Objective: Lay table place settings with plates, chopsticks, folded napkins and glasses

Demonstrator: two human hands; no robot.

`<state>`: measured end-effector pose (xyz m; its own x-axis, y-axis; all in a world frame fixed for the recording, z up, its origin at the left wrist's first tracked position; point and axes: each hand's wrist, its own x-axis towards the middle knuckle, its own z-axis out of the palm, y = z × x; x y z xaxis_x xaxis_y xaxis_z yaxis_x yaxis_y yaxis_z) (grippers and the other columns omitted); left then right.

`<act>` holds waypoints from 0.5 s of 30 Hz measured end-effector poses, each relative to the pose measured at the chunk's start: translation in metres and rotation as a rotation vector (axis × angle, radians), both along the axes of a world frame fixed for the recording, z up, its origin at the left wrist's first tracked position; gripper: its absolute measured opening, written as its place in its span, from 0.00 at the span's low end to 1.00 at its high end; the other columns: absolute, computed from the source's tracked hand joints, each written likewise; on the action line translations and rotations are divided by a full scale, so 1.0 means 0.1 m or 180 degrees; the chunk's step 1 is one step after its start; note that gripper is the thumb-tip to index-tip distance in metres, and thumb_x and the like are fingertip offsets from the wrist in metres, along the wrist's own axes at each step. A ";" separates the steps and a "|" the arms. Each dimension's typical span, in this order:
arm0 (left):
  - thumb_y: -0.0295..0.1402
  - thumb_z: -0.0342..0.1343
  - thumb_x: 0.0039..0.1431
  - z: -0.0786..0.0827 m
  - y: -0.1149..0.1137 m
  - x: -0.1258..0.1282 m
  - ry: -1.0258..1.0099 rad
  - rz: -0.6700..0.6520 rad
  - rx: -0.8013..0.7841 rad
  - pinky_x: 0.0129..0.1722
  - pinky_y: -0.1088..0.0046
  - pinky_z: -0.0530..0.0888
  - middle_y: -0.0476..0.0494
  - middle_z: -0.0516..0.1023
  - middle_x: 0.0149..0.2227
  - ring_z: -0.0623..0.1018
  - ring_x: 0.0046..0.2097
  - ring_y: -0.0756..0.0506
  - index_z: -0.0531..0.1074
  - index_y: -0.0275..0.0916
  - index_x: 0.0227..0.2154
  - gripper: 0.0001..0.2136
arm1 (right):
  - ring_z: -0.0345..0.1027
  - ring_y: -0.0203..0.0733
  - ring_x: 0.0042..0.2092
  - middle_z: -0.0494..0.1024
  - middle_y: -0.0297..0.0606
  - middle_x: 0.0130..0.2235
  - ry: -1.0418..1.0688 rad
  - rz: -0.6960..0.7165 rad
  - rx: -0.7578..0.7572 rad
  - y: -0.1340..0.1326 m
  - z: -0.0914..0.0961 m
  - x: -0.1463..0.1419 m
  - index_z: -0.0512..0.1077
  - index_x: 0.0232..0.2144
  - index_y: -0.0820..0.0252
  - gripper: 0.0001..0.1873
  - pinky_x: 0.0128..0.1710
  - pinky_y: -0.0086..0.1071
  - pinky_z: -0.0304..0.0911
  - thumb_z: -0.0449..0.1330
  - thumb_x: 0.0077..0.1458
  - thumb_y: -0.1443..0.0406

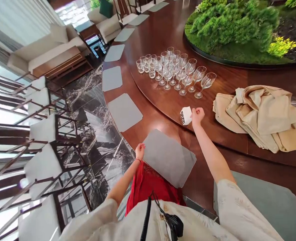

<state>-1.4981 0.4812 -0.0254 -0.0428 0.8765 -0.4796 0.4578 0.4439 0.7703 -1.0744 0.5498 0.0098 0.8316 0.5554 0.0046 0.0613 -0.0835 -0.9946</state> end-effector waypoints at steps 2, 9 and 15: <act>0.30 0.53 0.61 -0.01 0.71 0.22 -0.0067 -0.0180 0.0247 0.62 0.58 0.76 0.38 0.83 0.49 0.81 0.57 0.39 0.76 0.46 0.38 0.07 | 0.62 0.31 0.21 0.63 0.23 0.25 0.0219 -0.0087 -0.0005 0.49 0.01 -0.04 0.59 0.32 0.53 0.15 0.20 0.25 0.66 0.63 0.51 0.58; 0.23 0.53 0.62 0.06 3.43 1.34 -0.0266 -0.0889 0.0828 0.59 0.63 0.76 0.38 0.81 0.51 0.79 0.54 0.44 0.76 0.39 0.44 0.11 | 0.72 0.28 0.27 0.77 0.40 0.50 0.0933 -0.0502 -0.0507 1.50 -0.13 0.35 0.67 0.48 0.57 0.22 0.21 0.21 0.67 0.62 0.49 0.69; 0.20 0.53 0.65 0.03 5.01 2.15 -0.0363 -0.1384 0.1101 0.63 0.62 0.68 0.30 0.77 0.55 0.75 0.57 0.44 0.71 0.30 0.52 0.14 | 0.75 0.31 0.35 0.77 0.43 0.57 0.0881 -0.0805 -0.0703 1.77 -0.37 0.63 0.71 0.50 0.57 0.30 0.30 0.24 0.72 0.69 0.41 0.69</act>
